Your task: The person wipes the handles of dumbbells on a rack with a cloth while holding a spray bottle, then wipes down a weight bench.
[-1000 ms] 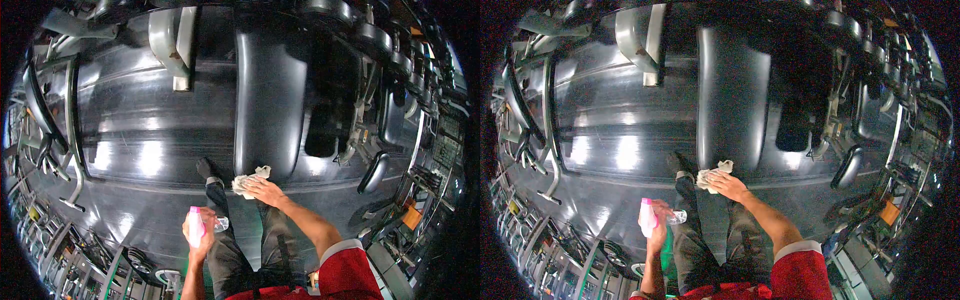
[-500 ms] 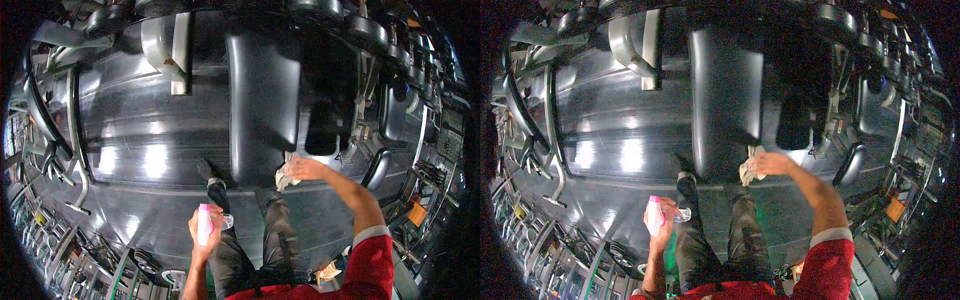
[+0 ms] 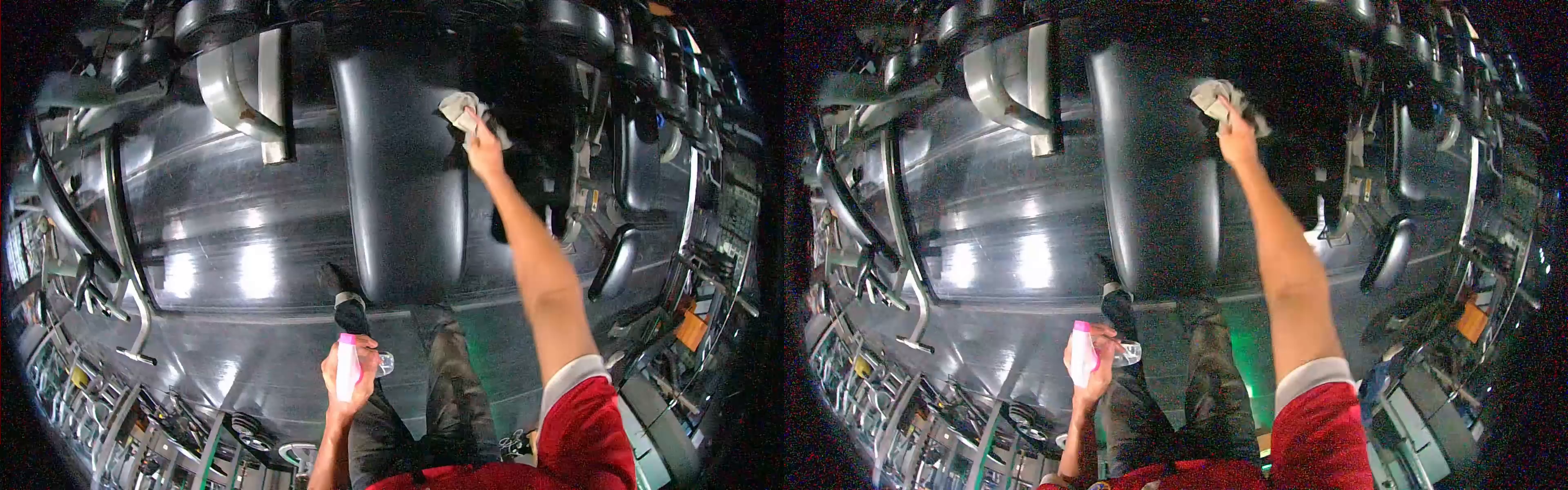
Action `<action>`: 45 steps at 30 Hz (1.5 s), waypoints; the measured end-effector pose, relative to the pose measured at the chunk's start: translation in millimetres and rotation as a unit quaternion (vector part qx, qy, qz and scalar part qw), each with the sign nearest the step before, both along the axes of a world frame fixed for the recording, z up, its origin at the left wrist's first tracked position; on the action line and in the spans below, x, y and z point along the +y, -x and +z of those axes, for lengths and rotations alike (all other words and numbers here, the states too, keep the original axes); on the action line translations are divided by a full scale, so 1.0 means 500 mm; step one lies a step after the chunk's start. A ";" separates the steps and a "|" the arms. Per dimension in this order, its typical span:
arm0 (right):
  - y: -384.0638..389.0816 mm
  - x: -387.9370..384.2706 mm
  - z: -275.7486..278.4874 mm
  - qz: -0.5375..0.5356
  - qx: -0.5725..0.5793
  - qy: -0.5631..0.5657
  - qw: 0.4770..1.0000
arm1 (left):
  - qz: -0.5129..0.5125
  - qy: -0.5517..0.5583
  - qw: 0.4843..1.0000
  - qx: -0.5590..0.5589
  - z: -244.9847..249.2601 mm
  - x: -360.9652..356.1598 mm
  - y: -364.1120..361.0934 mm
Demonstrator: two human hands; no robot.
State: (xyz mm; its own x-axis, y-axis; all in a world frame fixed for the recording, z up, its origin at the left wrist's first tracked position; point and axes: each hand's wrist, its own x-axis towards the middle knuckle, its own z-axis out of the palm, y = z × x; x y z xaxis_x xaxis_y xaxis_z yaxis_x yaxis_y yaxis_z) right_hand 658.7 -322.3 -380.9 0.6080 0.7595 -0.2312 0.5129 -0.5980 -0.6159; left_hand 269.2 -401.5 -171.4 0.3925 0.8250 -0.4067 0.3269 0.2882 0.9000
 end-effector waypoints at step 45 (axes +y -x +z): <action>0.357 -0.303 0.014 0.170 -0.157 -0.017 0.973 | -0.021 -0.051 0.996 0.066 0.033 0.001 0.066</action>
State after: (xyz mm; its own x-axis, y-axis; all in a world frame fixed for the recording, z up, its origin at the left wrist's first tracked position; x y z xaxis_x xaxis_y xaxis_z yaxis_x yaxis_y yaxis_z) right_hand 480.2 -473.8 -374.1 0.3568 0.9331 -0.0455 0.8434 -0.3427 -0.4139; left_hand 236.1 -400.9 -154.7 0.3760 0.8486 -0.3721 0.4538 0.1815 0.8724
